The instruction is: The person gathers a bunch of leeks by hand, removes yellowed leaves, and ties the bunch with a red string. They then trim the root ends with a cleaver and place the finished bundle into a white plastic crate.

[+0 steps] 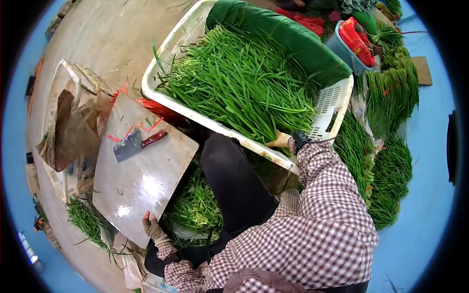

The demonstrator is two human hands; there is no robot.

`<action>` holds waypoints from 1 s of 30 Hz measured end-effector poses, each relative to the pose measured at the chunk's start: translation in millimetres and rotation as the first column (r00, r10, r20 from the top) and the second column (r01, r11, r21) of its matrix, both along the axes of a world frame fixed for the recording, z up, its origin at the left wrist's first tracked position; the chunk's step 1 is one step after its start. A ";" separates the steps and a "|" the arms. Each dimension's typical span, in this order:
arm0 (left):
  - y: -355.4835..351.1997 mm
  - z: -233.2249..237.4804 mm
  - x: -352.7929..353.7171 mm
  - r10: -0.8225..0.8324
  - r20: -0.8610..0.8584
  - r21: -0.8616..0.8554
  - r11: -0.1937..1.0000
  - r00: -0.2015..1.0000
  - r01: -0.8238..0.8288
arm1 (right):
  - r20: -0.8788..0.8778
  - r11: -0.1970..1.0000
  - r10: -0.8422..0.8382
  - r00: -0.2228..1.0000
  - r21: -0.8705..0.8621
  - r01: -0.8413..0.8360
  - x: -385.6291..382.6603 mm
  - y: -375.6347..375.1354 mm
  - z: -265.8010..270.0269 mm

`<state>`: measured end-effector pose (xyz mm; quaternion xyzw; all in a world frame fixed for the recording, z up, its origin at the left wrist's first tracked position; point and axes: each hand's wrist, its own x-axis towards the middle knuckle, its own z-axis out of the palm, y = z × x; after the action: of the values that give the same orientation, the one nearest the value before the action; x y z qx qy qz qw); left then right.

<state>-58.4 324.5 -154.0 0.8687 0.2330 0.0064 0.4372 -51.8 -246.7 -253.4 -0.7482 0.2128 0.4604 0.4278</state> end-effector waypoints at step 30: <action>-92.9 41.1 57.8 -0.344 0.226 -0.162 0.909 0.911 0.383 | -0.092 0.998 -0.027 0.995 0.053 0.032 -6.3 -11.1 38.2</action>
<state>-0.6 231.6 -112.9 0.8429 0.0225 -0.0153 0.5374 -58.0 -257.7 -215.2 -0.7114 0.2306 0.4931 0.4446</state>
